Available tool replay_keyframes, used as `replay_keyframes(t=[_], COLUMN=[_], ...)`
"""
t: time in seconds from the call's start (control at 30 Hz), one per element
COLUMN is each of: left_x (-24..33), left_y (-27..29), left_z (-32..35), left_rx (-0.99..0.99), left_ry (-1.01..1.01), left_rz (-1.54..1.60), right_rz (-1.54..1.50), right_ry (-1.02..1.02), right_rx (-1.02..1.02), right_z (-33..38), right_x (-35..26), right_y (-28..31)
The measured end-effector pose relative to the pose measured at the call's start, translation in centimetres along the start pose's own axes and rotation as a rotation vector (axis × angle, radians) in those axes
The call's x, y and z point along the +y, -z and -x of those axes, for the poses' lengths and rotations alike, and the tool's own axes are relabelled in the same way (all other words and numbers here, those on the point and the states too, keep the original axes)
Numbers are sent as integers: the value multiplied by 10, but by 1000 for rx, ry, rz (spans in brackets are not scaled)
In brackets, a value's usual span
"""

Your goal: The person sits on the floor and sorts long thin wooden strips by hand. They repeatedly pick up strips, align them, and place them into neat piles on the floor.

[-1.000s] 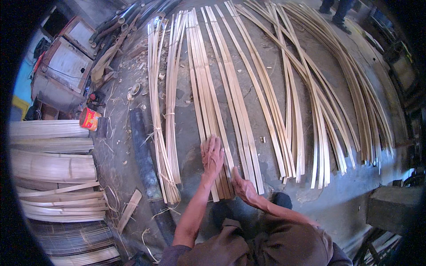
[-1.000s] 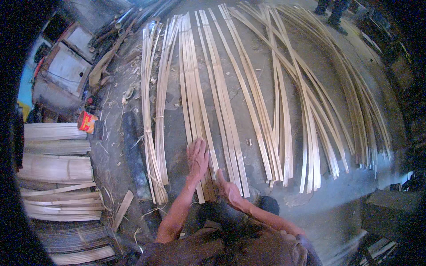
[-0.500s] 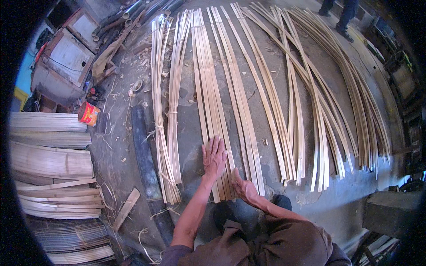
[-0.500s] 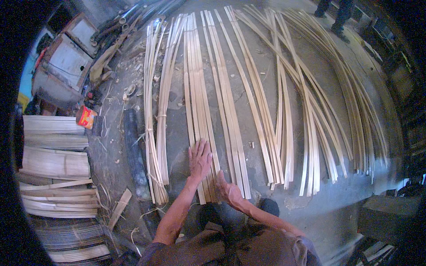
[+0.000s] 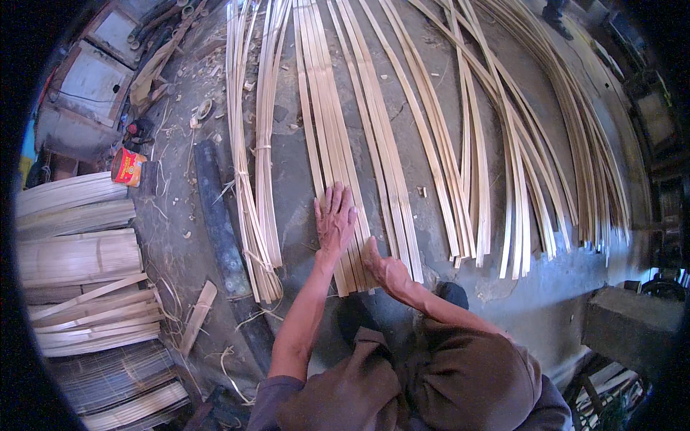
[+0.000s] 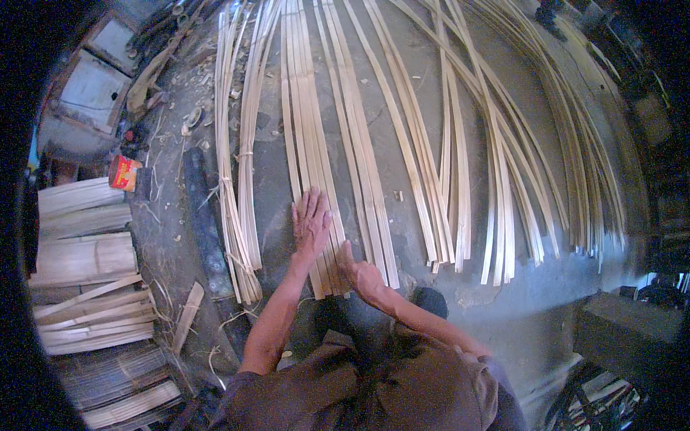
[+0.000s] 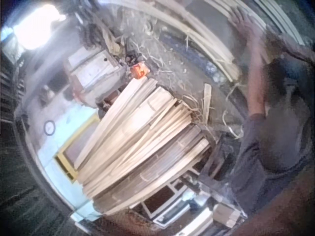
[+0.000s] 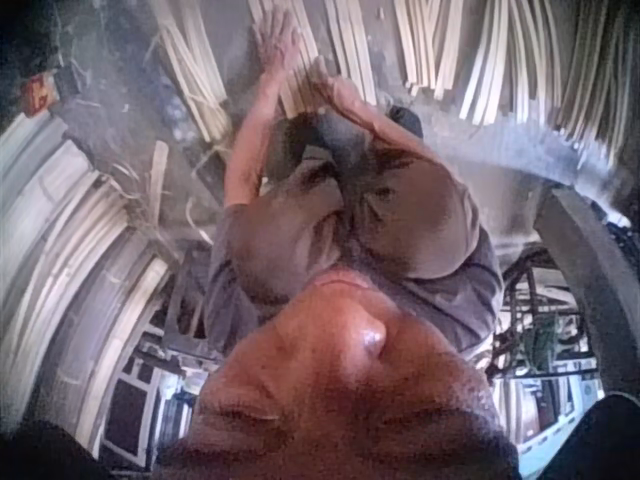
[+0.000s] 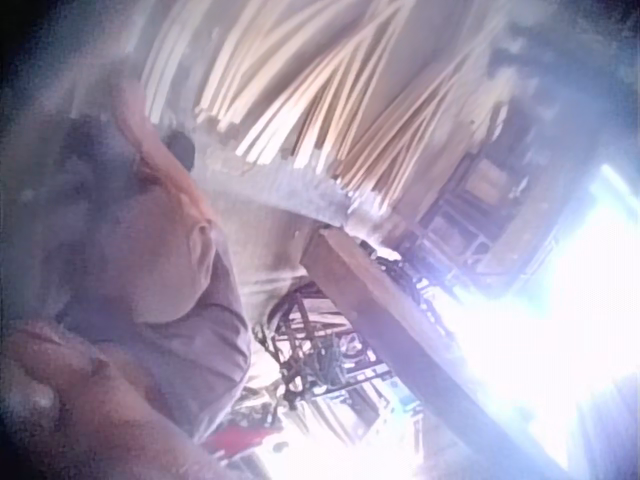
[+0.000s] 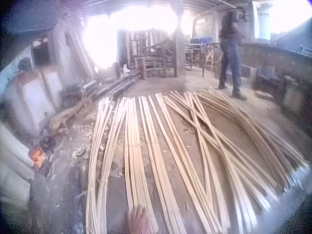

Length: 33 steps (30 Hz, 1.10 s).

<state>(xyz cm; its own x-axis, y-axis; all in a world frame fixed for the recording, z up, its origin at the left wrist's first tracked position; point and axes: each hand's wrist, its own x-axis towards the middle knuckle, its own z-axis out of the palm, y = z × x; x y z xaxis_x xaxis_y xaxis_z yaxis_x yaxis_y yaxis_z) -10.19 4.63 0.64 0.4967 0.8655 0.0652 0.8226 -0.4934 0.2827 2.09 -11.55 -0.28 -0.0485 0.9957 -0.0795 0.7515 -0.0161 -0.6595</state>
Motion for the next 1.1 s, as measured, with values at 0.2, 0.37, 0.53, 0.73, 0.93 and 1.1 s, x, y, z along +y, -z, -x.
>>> replay_keyframes(t=[0.2, 0.37, 0.53, 0.73, 0.93, 1.1], left_x=[8, -4, -12, -11, -53, -63], left_y=[3, 6, 3, -5, -39, -38], left_z=[-4, 1, 0, -9, -16, -20], left_rx=[6, 177, 250, 264, 227, 451], left_ry=[-44, 162, 473, 542, 546, 642], left_rz=[-34, 206, 141, 196, 496, 704], right_rz=[111, -17, -70, -82, -61, -62], right_ry=[83, -123, -10, -37, -72, -112], right_rx=[-77, -90, 68, 52, 65, 33], right_z=[1, -6, 2, 15, 18, 18], right_x=[19, -13, -6, 2, 6, 2], right_y=[-6, 41, 65, 64, 54, 58])
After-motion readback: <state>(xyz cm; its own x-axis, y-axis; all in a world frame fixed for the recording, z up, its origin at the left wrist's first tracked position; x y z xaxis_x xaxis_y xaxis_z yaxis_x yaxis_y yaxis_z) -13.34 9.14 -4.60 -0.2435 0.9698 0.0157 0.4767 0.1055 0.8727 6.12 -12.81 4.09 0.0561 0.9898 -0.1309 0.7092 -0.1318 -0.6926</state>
